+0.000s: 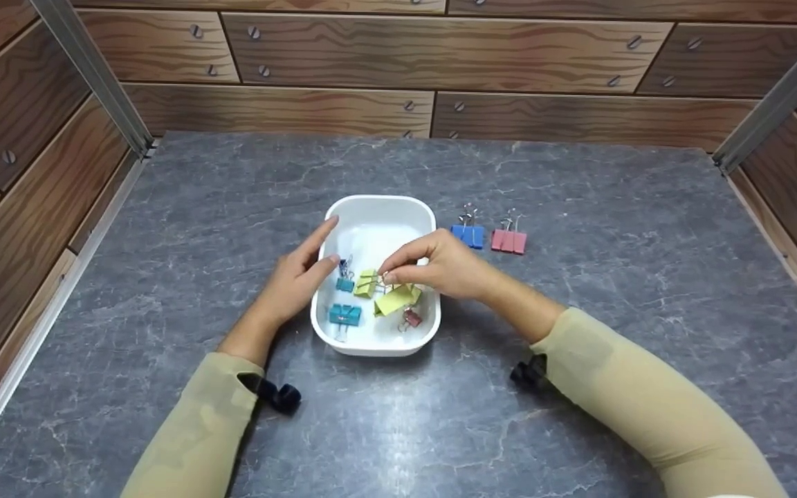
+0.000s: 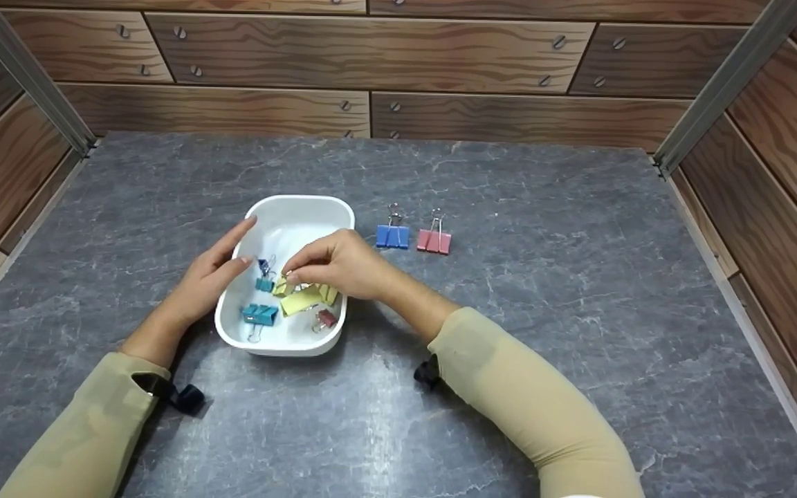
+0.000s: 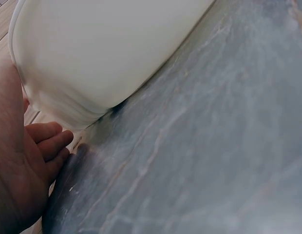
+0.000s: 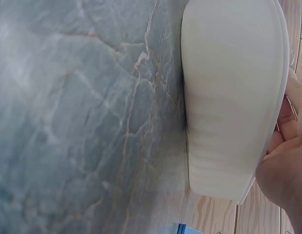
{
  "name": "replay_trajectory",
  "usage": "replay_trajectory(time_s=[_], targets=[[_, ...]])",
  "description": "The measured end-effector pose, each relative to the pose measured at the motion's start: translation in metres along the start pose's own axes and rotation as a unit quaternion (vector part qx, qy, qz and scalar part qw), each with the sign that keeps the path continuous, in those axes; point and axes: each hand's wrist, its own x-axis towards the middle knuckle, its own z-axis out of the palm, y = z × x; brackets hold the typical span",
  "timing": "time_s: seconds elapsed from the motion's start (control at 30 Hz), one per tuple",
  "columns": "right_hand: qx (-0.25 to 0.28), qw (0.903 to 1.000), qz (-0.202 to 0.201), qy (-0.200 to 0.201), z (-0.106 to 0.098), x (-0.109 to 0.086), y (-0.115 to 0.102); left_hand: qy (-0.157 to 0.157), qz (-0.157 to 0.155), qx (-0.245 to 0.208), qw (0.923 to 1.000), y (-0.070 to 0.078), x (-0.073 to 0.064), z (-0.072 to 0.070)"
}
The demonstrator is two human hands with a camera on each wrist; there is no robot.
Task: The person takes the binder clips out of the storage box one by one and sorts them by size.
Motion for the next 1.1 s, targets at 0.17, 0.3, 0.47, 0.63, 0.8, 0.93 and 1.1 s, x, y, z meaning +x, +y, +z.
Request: replay_trajectory(time_s=[0.17,0.3,0.47,0.63,0.8,0.93,1.1], targets=[[0.02,0.9997,0.002,0.015,0.0,0.001,0.0,0.0,-0.002,0.0,1.0,0.0,0.0,0.0],[0.03,0.9992,0.008,0.026,-0.001,0.0,-0.001,0.001,-0.003,0.002,1.0,-0.001,0.001,0.0],[0.044,0.9983,0.005,0.039,-0.004,0.0,-0.005,0.001,-0.003,0.0,1.0,0.001,0.001,0.0],[0.049,0.9971,-0.015,0.056,-0.012,-0.002,-0.011,0.0,-0.001,-0.006,1.0,0.002,0.002,0.0],[0.041,0.9954,-0.023,0.084,-0.027,-0.006,-0.018,0.0,0.0,-0.004,1.0,0.001,0.002,0.0],[0.035,0.9935,-0.023,0.106,-0.045,-0.014,-0.02,-0.001,-0.006,-0.001,1.0,0.001,0.001,0.0],[-0.002,0.9891,-0.021,0.146,-0.072,-0.027,-0.015,0.001,-0.006,-0.005,1.0,-0.002,0.0,0.0]])
